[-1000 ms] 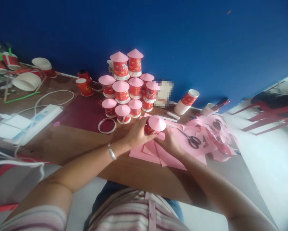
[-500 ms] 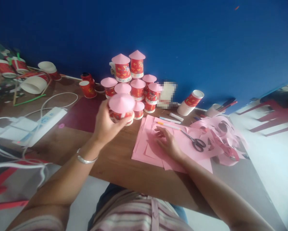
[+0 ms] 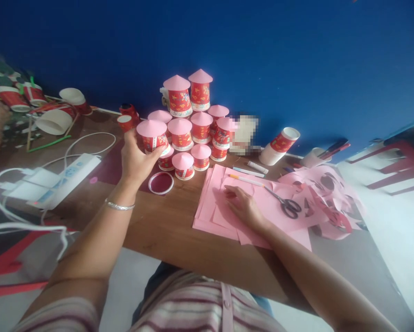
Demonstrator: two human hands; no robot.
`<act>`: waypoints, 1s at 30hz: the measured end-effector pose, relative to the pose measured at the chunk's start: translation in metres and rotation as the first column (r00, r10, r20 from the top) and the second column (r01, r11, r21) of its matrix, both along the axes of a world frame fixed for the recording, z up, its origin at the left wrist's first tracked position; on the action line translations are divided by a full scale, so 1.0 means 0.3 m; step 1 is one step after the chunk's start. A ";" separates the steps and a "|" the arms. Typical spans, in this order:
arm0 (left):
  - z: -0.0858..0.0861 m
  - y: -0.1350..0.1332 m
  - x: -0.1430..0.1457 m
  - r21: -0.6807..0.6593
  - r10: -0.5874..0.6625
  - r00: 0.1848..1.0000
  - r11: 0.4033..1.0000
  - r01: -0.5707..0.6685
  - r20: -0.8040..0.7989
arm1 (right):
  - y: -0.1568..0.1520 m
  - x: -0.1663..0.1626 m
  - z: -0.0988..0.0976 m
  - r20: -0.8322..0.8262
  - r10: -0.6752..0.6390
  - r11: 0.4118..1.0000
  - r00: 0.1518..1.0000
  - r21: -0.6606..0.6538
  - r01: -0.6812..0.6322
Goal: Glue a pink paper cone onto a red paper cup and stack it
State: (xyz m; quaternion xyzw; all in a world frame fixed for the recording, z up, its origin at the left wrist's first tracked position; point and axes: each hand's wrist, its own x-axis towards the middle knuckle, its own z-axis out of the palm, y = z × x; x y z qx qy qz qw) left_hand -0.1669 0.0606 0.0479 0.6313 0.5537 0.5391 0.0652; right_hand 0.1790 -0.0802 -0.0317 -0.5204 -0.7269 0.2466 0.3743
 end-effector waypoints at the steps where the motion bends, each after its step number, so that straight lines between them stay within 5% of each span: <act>1: 0.001 0.001 0.007 -0.011 0.019 1.000 1.000 -0.019 -0.016 | -0.001 0.000 0.003 0.007 0.006 1.000 1.000 0.005 -0.006; 16: -0.018 0.016 0.038 -0.128 0.080 0.996 0.988 -0.086 -0.050 | 0.002 0.001 0.019 0.060 0.039 0.998 0.997 0.041 -0.042; 30: -0.031 0.009 0.018 -0.106 0.038 0.999 0.993 -0.042 -0.037 | 0.000 -0.003 0.033 0.081 0.027 0.999 0.996 0.026 -0.030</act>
